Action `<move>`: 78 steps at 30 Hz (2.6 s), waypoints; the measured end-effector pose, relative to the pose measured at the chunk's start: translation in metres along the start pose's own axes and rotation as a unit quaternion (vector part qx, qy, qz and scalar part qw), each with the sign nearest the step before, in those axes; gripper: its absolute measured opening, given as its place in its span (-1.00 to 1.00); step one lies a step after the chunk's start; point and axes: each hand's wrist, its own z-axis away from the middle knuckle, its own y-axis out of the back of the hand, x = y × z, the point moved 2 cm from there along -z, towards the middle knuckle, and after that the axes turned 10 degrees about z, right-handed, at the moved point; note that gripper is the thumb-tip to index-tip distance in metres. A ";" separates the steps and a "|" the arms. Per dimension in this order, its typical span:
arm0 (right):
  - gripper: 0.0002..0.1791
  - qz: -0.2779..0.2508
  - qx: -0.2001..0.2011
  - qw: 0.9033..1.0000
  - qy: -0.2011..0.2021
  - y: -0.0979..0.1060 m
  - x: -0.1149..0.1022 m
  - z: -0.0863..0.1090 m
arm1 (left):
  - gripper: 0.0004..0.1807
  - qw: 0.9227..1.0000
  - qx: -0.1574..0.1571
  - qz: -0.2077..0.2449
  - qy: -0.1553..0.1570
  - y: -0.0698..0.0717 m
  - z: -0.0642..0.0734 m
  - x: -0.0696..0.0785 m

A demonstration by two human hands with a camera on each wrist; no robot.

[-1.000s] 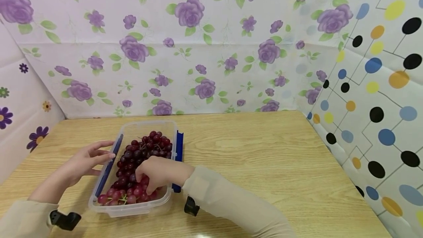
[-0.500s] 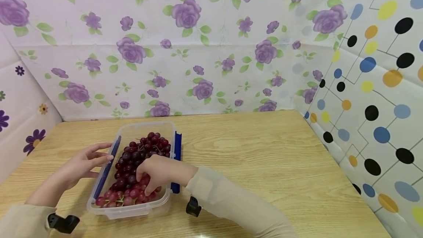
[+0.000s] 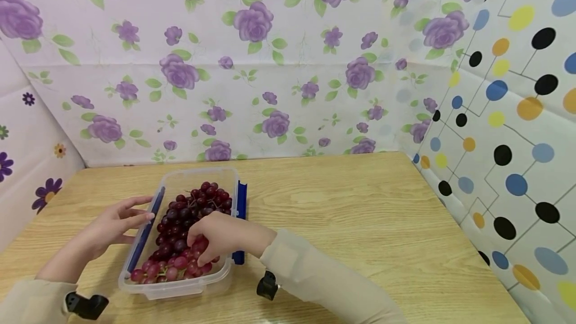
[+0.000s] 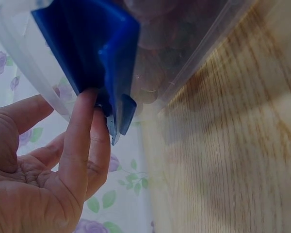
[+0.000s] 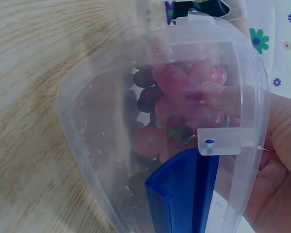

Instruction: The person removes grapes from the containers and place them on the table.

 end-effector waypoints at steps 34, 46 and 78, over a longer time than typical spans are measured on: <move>-0.62 -0.053 0.095 0.994 -0.017 -0.003 0.003 0.022 | -0.23 1.000 0.013 0.003 -0.002 -0.002 0.001 0.000; -0.58 -0.070 0.146 0.987 -0.020 -0.007 0.003 0.030 | -0.23 1.000 0.016 0.011 0.006 -0.002 0.001 -0.001; -0.61 -0.127 0.228 0.965 0.005 0.002 0.013 0.043 | -0.23 1.000 0.008 0.015 0.013 0.000 -0.001 -0.006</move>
